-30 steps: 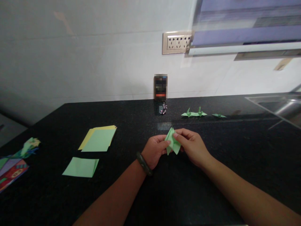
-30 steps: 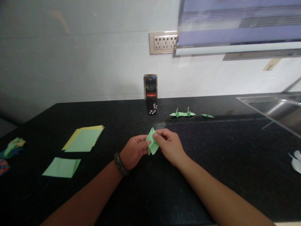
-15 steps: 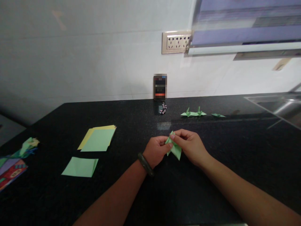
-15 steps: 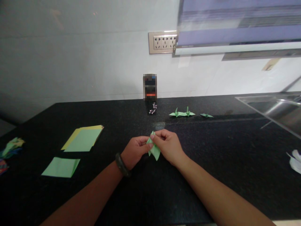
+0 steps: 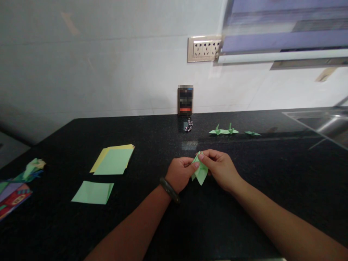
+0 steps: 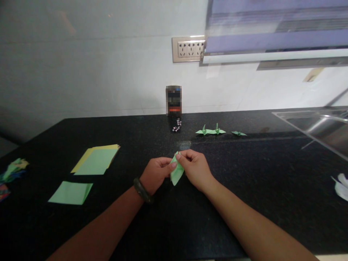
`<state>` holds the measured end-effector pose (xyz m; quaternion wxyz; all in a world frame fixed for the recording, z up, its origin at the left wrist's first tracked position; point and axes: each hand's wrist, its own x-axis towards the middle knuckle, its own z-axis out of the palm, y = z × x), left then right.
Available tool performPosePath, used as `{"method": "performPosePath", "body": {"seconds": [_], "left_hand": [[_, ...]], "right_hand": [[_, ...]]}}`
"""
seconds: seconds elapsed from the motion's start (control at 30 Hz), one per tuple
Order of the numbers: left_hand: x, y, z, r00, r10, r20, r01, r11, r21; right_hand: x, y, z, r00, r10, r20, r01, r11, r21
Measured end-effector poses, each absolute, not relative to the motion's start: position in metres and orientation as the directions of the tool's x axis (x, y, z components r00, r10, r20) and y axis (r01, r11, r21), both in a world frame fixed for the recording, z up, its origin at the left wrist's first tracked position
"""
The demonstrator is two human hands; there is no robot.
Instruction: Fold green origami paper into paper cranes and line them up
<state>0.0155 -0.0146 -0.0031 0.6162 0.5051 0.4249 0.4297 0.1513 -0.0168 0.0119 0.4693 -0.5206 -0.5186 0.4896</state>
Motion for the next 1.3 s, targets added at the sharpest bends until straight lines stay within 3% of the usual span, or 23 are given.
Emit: {"method": "performPosePath", "body": {"seconds": [0.4, 0.73, 1.03, 1.17, 1.3], "left_hand": [[0.014, -0.015, 0.000, 0.276, 0.956, -0.101, -0.052, 0.120, 0.991], [0.014, -0.016, 0.000, 0.413, 0.880, -0.235, -0.236, 0.352, 0.906], [0.013, -0.014, -0.004, 0.375, 0.910, -0.179, -0.050, 0.212, 0.976], [0.013, -0.012, 0.000, 0.247, 0.958, -0.143, -0.124, 0.178, 0.976], [0.013, -0.009, -0.002, 0.018, 0.998, -0.060, -0.251, 0.062, 0.966]], "right_hand": [[0.152, -0.017, 0.013, -0.056, 0.998, -0.008, 0.144, 0.000, -0.990], [0.155, -0.017, 0.011, 0.058, 0.977, 0.206, 0.391, 0.168, -0.905], [0.153, -0.017, 0.010, 0.017, 0.979, 0.201, 0.347, 0.183, -0.920], [0.156, -0.021, 0.011, 0.019, 0.911, 0.413, 0.422, 0.367, -0.829], [0.155, -0.029, 0.015, -0.078, 0.757, 0.649, 0.553, 0.574, -0.603]]}}
